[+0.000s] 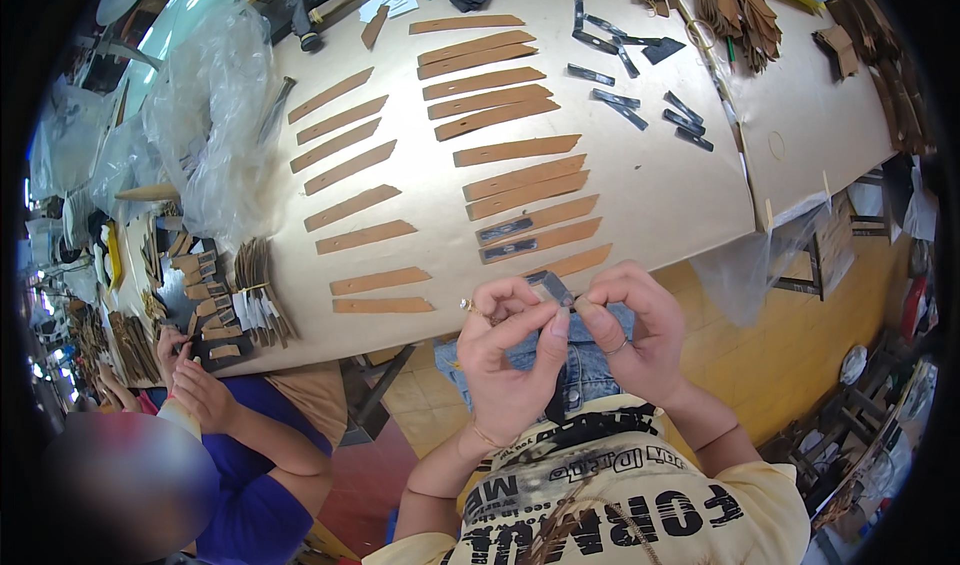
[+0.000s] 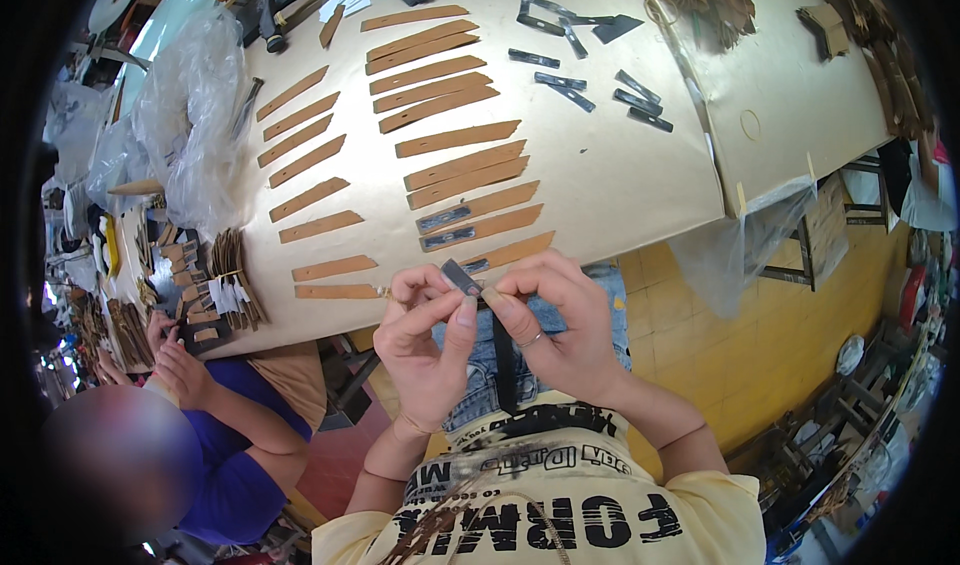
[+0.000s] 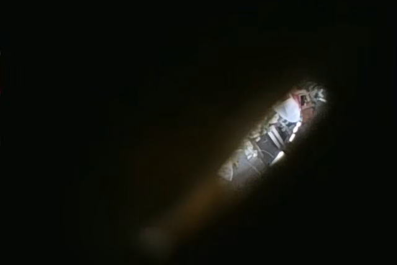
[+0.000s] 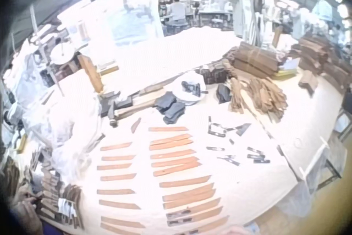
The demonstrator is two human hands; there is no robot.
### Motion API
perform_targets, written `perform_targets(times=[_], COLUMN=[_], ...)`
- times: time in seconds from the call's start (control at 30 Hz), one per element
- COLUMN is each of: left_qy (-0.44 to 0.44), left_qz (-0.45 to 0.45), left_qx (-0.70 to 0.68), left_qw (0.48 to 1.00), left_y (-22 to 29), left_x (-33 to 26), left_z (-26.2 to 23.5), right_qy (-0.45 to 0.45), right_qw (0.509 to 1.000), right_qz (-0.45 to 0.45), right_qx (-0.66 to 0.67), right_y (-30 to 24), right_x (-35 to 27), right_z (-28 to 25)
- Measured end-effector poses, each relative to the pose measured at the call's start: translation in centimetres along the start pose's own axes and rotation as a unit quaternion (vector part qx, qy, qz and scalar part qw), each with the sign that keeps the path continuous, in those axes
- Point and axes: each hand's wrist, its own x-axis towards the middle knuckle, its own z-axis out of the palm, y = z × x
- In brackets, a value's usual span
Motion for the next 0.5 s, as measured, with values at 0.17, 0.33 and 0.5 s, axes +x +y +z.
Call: perform_targets(times=[0.17,0.33,0.5], left_qy=[-0.003,0.000,0.016], left_qz=[-0.009,-0.005,0.013], left_qx=[0.010,0.045,0.106], left_qw=[1.000,0.999,0.994], left_y=[0.02,0.02,-0.32], left_x=[0.18,0.38,0.64], left_z=[0.01,-0.08,0.10], right_qy=[-0.019,-0.015,0.065], right_qw=[0.990,0.989,0.990], right_qz=[0.077,0.083,0.072], right_qx=[0.114,0.123,0.102], right_y=[0.07,0.19,0.92], right_x=[-0.10,0.21,0.03], right_z=[0.09,0.31,-0.54])
